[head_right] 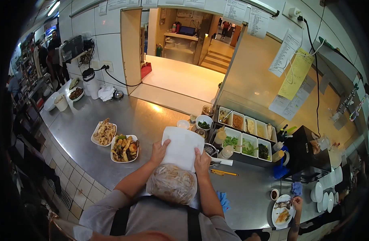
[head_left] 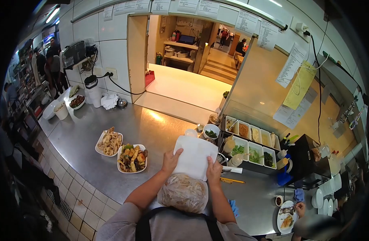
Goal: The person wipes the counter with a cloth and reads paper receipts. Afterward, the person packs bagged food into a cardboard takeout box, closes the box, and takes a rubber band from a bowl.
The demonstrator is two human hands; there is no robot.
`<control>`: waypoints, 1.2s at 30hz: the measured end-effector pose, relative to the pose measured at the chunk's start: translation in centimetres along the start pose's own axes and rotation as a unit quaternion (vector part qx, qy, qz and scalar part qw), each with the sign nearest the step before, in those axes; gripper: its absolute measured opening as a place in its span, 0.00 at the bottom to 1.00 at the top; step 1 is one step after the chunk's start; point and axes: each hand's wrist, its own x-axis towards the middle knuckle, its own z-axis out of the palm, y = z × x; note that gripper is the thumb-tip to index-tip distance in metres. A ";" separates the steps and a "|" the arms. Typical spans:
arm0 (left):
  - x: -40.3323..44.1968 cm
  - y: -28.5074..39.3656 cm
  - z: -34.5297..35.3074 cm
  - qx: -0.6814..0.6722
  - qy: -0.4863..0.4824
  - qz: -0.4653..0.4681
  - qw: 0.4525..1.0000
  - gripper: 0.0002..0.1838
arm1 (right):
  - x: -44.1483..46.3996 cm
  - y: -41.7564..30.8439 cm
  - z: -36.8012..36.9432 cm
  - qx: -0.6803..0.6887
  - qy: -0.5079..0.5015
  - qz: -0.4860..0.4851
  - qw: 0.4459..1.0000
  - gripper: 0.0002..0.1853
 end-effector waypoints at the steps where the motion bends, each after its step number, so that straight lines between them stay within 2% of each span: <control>1: 0.0 0.0 0.0 0.017 0.006 0.017 1.000 0.15 | -0.1 0.0 -0.4 0.020 -0.004 0.016 1.000 0.17; 2: 0.1 0.1 0.1 -0.022 0.009 0.045 0.999 0.15 | -0.1 -0.1 -0.6 0.041 -0.008 0.031 0.999 0.16; 4: 0.3 3.6 0.3 -0.097 0.015 0.096 0.990 0.15 | 1.0 -0.9 -0.4 0.136 0.033 -0.015 0.990 0.18; 5: 0.7 4.5 0.1 -0.128 -0.003 0.072 0.989 0.15 | 1.5 -1.4 -0.4 0.183 0.054 -0.037 0.981 0.19; 7: 1.8 5.9 -0.2 -0.190 -0.041 0.025 0.981 0.16 | 2.5 -1.9 -0.8 0.253 0.028 -0.042 0.966 0.23; 8: 2.3 6.0 -0.6 -0.167 -0.069 0.022 0.983 0.16 | 2.9 -2.1 -1.3 0.288 0.015 -0.045 0.956 0.25; 10: 3.2 5.8 -2.0 -0.121 -0.125 0.014 0.985 0.16 | 3.3 -3.3 -3.4 0.227 -0.047 -0.016 0.973 0.25; 12: 3.5 5.8 -2.5 -0.100 -0.146 0.062 0.982 0.14 | 3.8 -3.4 -4.6 0.189 -0.109 0.003 0.976 0.22; 15: 3.9 5.6 -3.0 -0.084 -0.174 0.110 0.975 0.11 | 4.3 -1.5 -5.0 0.118 -0.133 -0.032 0.984 0.17; 18: 3.6 5.6 -3.3 -0.067 -0.194 0.149 0.967 0.09 | 4.8 -1.5 -5.2 -0.029 -0.074 -0.271 0.959 0.15; 21: 3.0 5.4 -3.3 -0.066 -0.185 0.139 0.971 0.09 | 4.0 -3.1 -5.4 0.016 -0.079 -0.194 0.978 0.14; 22: 2.7 5.3 -3.4 -0.068 -0.177 0.128 0.973 0.09 | 3.4 -4.0 -5.5 0.075 -0.068 -0.118 0.988 0.14; 24: 1.5 4.5 -3.6 -0.099 -0.159 0.032 0.982 0.10 | 2.5 -5.5 -5.5 0.187 -0.044 0.036 0.981 0.13; 26: -0.3 3.9 -4.2 -0.027 -0.164 -0.016 0.986 0.11 | 1.7 -4.4 -6.3 0.095 -0.064 0.050 0.992 0.14; 27: -1.5 4.5 -5.0 0.060 -0.180 -0.016 0.982 0.12 | 1.0 -3.9 -6.7 0.049 -0.072 0.056 0.995 0.14; 28: -2.6 4.9 -5.6 0.147 -0.195 -0.015 0.969 0.13 | 0.4 -3.7 -7.1 0.014 -0.116 0.059 0.991 0.16; 30: -4.4 5.3 -6.5 0.225 -0.225 -0.062 0.946 0.16 | -1.3 -3.4 -7.9 -0.058 -0.202 0.065 0.975 0.19; 31: -5.2 5.2 -6.9 0.264 -0.239 -0.085 0.931 0.17 | -2.6 -2.6 -8.0 -0.074 -0.208 0.014 0.975 0.19; 33: -7.4 3.9 -7.3 0.222 -0.210 -0.054 0.951 0.16 | -4.9 -1.3 -8.0 -0.104 -0.221 -0.090 0.965 0.19; 36: -8.6 3.5 -7.6 0.236 -0.183 -0.032 0.954 0.15 | -7.3 -1.7 -8.1 -0.151 -0.243 -0.061 0.956 0.17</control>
